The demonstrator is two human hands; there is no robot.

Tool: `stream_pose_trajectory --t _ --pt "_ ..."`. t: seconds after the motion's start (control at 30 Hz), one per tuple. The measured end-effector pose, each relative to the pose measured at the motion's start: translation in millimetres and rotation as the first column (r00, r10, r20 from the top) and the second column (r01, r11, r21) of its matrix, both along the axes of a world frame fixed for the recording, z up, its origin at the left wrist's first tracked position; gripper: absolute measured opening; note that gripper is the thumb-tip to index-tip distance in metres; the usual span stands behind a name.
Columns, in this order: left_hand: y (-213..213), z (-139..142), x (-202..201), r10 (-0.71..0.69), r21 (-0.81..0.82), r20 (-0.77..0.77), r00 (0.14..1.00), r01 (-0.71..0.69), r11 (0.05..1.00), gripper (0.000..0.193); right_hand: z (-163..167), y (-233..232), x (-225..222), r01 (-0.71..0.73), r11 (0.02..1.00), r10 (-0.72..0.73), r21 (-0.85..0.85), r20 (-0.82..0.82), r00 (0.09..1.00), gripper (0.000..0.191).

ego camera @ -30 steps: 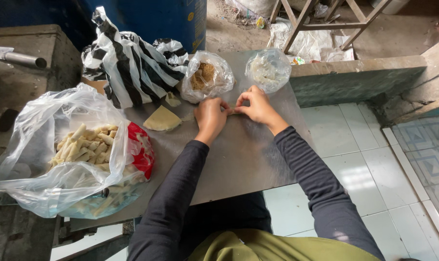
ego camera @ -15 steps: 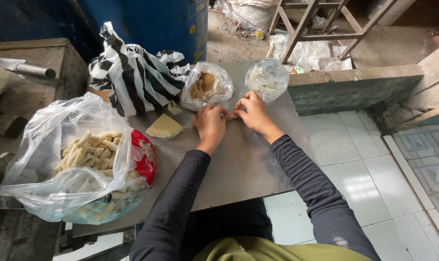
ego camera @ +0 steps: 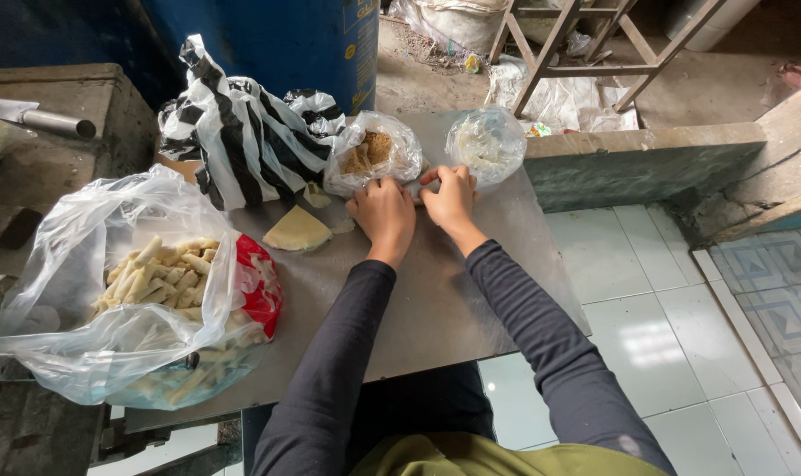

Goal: The person pinches pieces from a sheet of dough and rolls and shapes them into stick forms by hand on a metal table, placing the finished dough sticks into a large plastic bag. The person repeats this cycle continuously, occasionally reaching toward small bags of filling or coating on the table.

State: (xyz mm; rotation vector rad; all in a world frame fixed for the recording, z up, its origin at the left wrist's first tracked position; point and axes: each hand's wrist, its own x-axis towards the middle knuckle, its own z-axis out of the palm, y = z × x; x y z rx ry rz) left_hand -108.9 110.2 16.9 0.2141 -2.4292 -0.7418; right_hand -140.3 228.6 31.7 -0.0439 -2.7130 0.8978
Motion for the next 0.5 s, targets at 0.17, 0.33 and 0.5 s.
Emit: stream_pose_trajectory --t 0.17,0.33,0.5 --pt "-4 6 -3 -0.036 -0.01 -0.022 0.999 0.036 0.999 0.018 8 -5 -9 0.02 0.999 -0.022 -0.037 -0.047 0.999 0.006" --pt "-16 0 8 -0.283 0.057 -0.03 0.959 0.285 0.957 0.01 7 26 13 -0.243 0.947 0.289 0.208 -0.225 0.931 0.032" --pt "-15 -8 -6 -0.238 -0.031 -0.143 0.961 0.236 0.971 0.008 10 23 21 -0.283 0.906 0.364 0.316 -0.236 0.901 0.046"
